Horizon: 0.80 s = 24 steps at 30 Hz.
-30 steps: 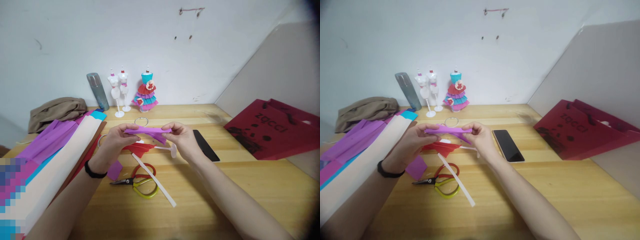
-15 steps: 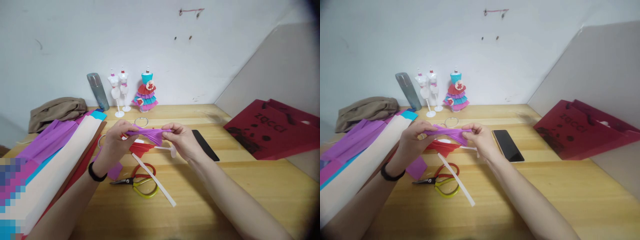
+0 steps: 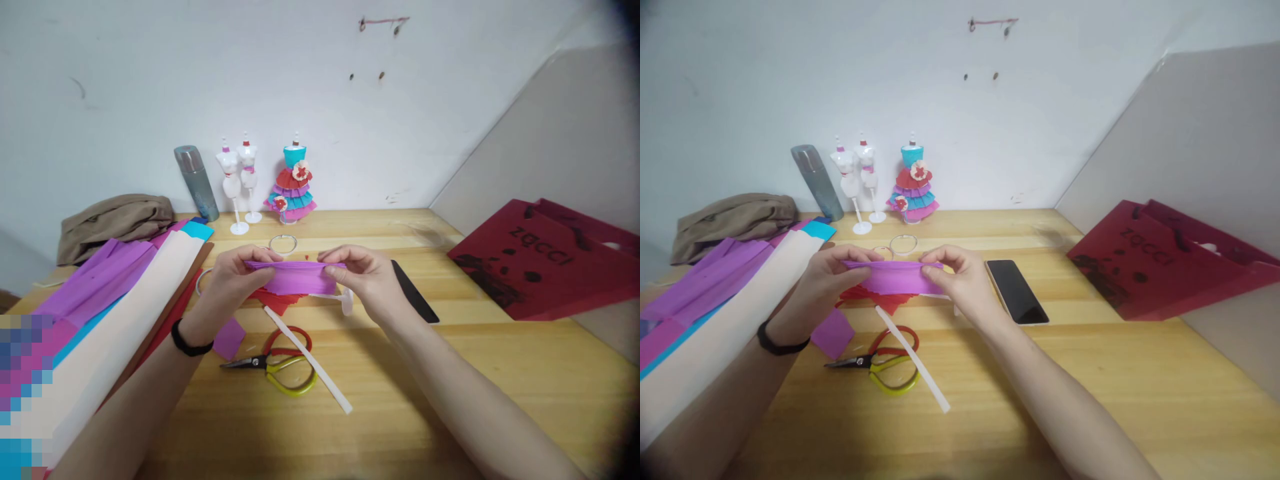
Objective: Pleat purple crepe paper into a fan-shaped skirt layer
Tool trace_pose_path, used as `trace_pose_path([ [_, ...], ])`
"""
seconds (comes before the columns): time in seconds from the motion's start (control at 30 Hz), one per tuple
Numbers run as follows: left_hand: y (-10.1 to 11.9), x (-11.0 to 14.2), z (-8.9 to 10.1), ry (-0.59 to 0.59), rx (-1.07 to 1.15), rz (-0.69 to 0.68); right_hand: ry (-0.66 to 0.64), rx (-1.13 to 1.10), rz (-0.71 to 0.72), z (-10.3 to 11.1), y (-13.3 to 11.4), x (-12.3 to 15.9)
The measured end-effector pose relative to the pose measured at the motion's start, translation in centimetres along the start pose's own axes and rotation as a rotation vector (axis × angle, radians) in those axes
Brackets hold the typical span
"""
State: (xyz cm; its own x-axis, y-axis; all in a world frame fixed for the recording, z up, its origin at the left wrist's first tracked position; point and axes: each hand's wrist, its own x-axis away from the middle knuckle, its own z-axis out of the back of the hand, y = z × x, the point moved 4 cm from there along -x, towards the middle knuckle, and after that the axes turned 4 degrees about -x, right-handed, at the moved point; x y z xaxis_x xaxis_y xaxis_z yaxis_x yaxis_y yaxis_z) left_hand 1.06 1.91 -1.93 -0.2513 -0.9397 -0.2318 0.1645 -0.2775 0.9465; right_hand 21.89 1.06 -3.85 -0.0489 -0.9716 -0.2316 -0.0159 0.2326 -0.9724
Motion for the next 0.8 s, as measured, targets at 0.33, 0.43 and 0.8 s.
trace_pose_path([
  [0.33,1.0,0.3,0.1,-0.087,-0.367,-0.371,-0.055,-0.034,-0.073,-0.3,-0.5,0.3],
  [0.43,1.6,0.4,0.4,-0.036,-0.54,-0.526,-0.048,-0.028,-0.066,-0.3,-0.4,0.3],
  [0.8,1.6,0.9,-1.1,-0.1,-0.922,-0.675,-0.053,0.042,-0.004,-0.4,-0.4,0.6],
])
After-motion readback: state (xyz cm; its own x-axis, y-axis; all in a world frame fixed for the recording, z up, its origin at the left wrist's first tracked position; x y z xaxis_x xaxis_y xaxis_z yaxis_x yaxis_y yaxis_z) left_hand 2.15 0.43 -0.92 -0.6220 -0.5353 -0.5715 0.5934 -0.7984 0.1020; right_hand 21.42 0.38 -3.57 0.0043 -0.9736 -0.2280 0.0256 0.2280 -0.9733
